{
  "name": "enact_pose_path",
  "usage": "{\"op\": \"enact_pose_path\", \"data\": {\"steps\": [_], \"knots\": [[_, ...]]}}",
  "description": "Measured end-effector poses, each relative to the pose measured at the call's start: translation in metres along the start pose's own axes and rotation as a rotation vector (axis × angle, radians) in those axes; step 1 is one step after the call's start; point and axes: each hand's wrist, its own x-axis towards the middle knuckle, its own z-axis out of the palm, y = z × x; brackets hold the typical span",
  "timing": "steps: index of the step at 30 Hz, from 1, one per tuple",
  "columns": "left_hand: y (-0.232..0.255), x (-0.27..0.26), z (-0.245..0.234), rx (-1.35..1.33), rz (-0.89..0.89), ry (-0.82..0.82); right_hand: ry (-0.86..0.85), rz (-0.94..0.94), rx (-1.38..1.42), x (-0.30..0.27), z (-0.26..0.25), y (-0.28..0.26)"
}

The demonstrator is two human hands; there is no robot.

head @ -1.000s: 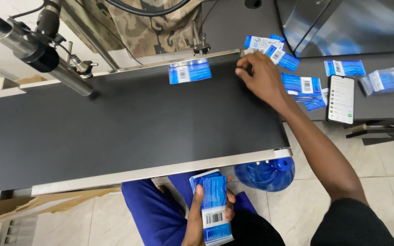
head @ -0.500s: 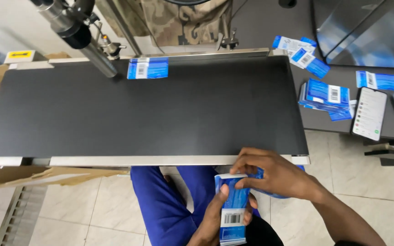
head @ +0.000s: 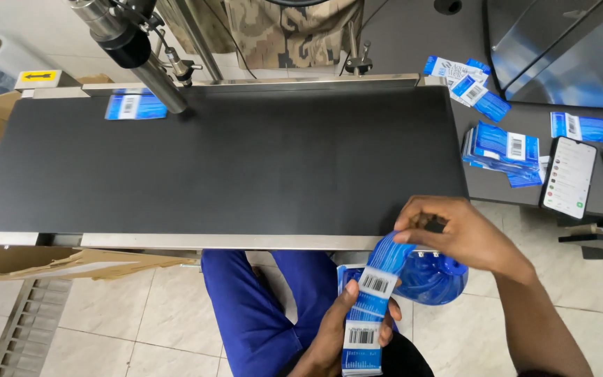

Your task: The person is picking individual labels from a stack and placing them onto a moving conveyor belt in a production environment.

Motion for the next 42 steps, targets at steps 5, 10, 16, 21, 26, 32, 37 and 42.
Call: {"op": "enact_pose_path", "data": {"steps": [5,10,16,21,26,32,37,42], "knots": [[-0.004,0.004,-0.012,-0.021,-0.016,0.015,0.060,0.020,0.091,0.000,-0.012,0.023],[0.002,0.004,-0.005,-0.064,-0.013,0.001,0.296,0.021,0.186,0.015,-0.029,0.046],[0.005,0.003,-0.007,-0.051,0.011,0.032,0.506,-0.030,0.194,0.068,-0.066,0.066],[-0.005,0.010,-0.023,-0.164,0.042,0.032,0.586,-0.133,0.341,0.121,-0.102,0.105],[-0.005,0.011,-0.021,-0.174,0.089,0.088,0.635,-0.039,0.268,0.146,-0.112,0.104],[-0.005,0.011,-0.024,-0.152,0.080,0.076,0.665,-0.072,0.141,0.166,-0.111,0.105],[-0.004,0.011,-0.023,-0.151,0.076,0.083,0.675,-0.114,0.124,0.181,-0.109,0.107],[-0.001,0.010,-0.018,-0.158,0.089,0.122,0.669,-0.097,-0.010,0.189,-0.104,0.100]]}}
